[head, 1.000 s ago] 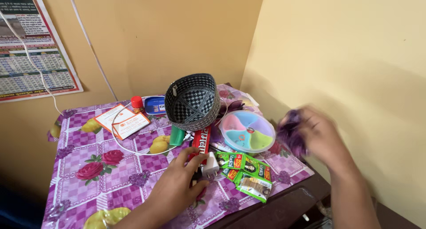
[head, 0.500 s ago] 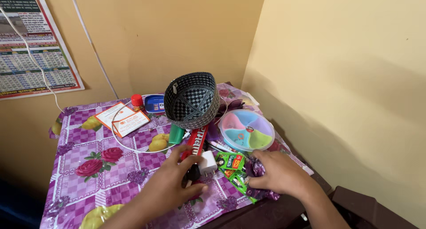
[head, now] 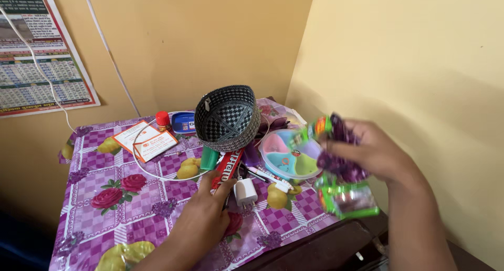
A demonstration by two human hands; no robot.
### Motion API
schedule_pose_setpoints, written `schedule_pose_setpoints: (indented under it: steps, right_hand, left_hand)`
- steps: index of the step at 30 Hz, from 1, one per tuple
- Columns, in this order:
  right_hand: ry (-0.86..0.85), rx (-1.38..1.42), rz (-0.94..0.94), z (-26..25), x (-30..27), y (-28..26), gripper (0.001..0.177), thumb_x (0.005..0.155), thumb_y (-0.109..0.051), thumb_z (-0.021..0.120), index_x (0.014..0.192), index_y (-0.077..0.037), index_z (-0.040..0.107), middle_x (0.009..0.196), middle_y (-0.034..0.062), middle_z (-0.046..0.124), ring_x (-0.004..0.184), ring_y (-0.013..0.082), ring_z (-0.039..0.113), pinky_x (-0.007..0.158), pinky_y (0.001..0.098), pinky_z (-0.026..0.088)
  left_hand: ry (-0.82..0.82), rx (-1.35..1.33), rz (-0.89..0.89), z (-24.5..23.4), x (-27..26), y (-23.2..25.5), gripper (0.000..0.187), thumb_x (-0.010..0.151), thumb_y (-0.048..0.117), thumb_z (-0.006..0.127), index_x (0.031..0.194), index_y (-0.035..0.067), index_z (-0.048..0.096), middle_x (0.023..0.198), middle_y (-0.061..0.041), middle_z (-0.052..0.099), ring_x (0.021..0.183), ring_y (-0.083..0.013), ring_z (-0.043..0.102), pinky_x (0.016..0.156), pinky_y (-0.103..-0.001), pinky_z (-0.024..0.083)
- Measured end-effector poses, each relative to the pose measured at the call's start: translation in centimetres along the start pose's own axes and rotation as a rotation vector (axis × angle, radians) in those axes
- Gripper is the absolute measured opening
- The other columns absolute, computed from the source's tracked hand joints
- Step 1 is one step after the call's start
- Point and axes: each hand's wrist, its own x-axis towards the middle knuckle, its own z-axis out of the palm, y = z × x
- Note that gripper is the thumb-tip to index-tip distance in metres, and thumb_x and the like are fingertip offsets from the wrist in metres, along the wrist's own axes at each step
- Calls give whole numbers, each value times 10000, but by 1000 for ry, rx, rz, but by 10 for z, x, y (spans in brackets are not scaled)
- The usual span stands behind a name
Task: The person retrieves a metal container from the refrigerator, places it on a side table, then returns to the refrigerator to retrieve a green bottle and tomatoes. The person places the tomatoes in a red bowl and the bottle on the side table. Finally, the person organizes items on top of the refrigerator.
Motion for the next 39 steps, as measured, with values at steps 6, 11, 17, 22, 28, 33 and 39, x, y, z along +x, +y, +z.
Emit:
schedule_pose_setpoints:
  steps: [6,11,17,22,28,33,39]
  right_hand:
    - [144,147,-172,11,51,-19,301,871,-167,759,1124,-27,674,906,79,756,783,165,742,685,318,593]
    - [155,-381,-208,48,98,11,510,721,-368,881,1089,-51,727,964,101,783,902,265,749,844,391,578]
    - [-49,-870,-125,62,100,38,811,612,-514,947,1225,-52,687,1224,187,647,1158,326,630,1003,427,499]
    - [172,-810,-154,49,62,25,833,590,-458,947,1336,-228,655,1195,164,635,1130,313,622,957,420,494]
    - [-97,-679,-357,87,17,1,334,784,-419,787,1082,-277,838,1006,39,824,903,204,777,846,356,595]
    - [-173,-923,-253,163,-5,1,654,711,-499,854,1259,-193,672,989,157,733,918,332,706,809,451,552]
    - [-285,-848,-250,140,-12,-10,605,665,-443,829,1194,-190,679,979,137,755,913,324,730,811,434,562]
  left_hand:
    - [-60,19,-31,0,1,-1,727,715,48,739,1408,133,537,1322,-225,500,995,-474,648,889,-515,537]
    - [-66,46,-56,2,1,-6,995,646,-31,718,1555,72,326,1274,-316,466,965,-523,614,869,-543,519]
    - [-76,-54,-106,2,1,-18,833,775,16,656,1541,93,336,1221,-290,490,904,-466,677,788,-491,581]
    - [-49,-23,-74,6,-5,-18,590,839,68,617,1390,40,408,1118,-300,504,799,-495,656,720,-527,575]
    - [-66,-17,-169,1,-6,-12,469,905,186,619,1281,-1,409,1088,-325,517,773,-517,646,692,-554,567]
    - [-112,0,-150,-1,-8,-19,557,811,286,771,1178,4,461,1027,-283,599,853,-487,658,735,-540,562]
    - [-167,-40,-117,-19,-1,-17,276,796,161,715,1026,58,603,928,-187,675,868,-391,687,784,-485,549]
